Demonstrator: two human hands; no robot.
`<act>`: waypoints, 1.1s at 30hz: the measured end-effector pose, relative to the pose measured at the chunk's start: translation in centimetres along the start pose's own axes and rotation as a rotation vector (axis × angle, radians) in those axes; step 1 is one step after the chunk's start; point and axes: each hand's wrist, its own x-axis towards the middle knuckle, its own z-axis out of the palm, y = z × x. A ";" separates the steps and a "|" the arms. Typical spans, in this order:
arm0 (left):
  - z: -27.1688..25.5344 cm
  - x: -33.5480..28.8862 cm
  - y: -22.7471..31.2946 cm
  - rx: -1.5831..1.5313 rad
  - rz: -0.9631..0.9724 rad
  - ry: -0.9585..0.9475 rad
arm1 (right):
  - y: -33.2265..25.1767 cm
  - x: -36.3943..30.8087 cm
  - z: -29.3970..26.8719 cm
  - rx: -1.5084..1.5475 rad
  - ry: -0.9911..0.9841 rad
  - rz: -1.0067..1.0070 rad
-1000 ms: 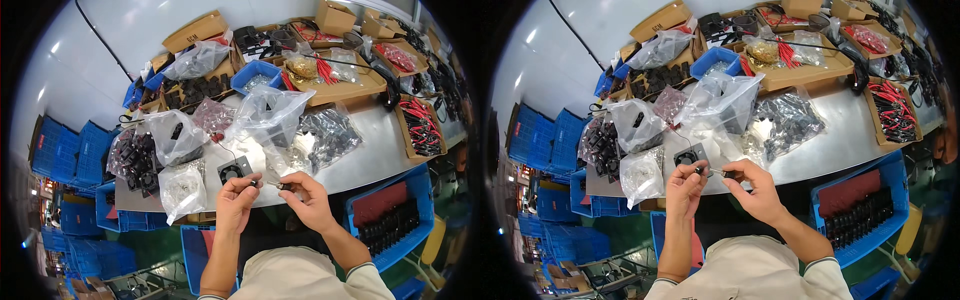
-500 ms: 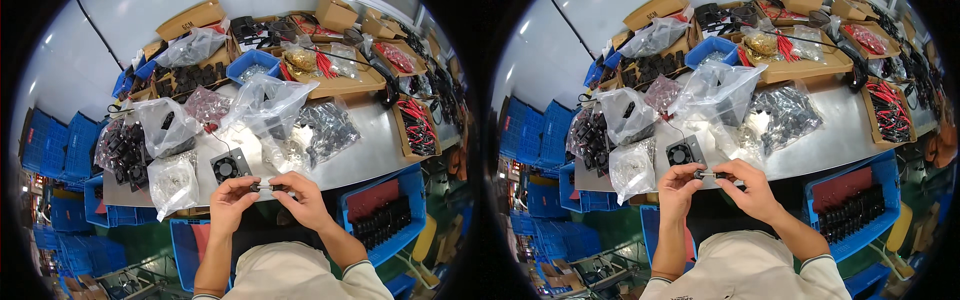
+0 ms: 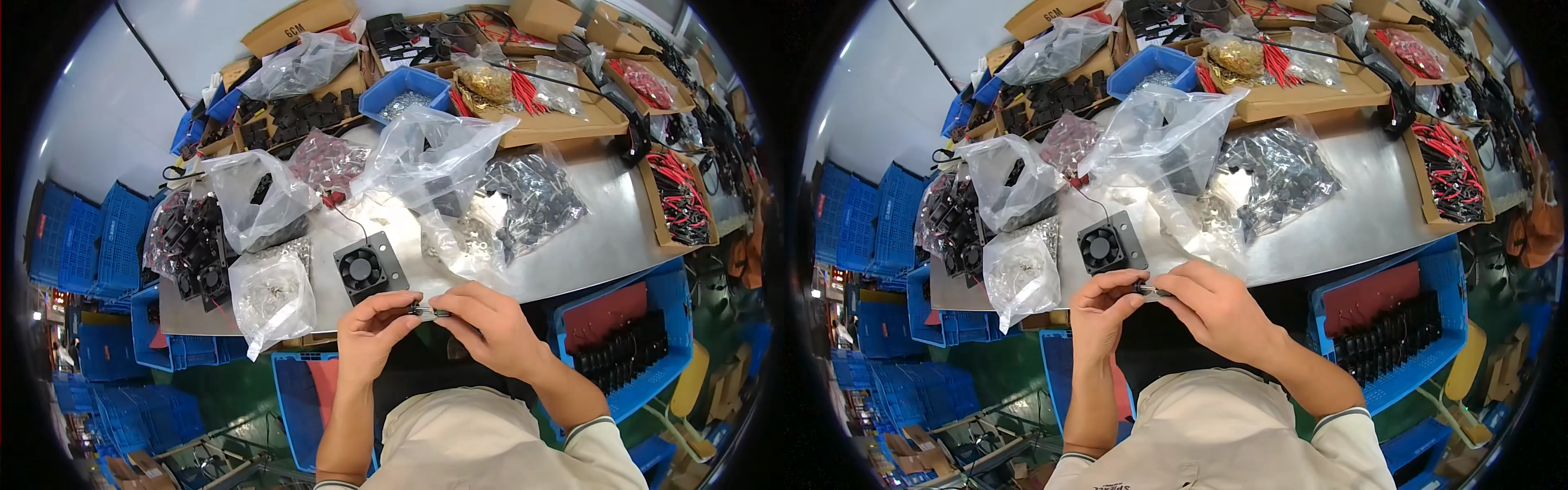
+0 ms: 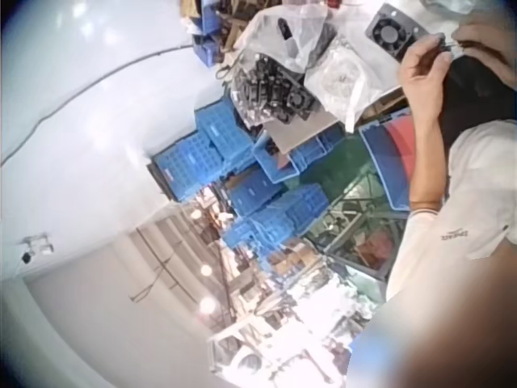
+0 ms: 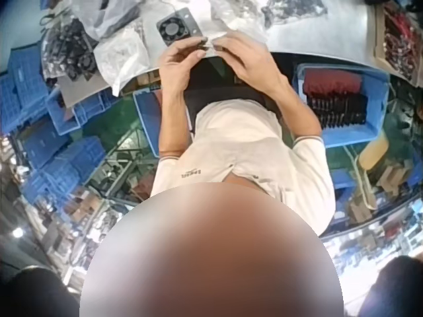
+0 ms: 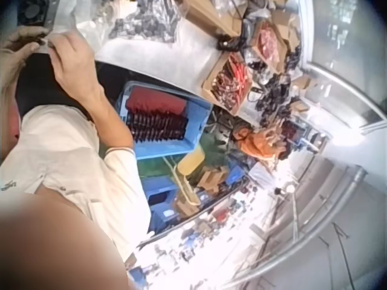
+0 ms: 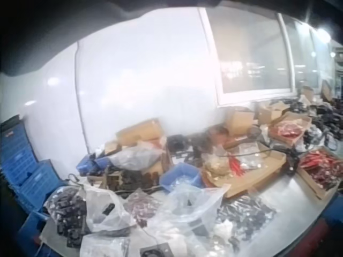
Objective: Attaching mounting brackets to computer cooling fans.
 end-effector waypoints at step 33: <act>-4.2 2.5 3.8 0.939 0.243 -0.104 | 2.4 0.2 5.9 0.144 0.039 0.384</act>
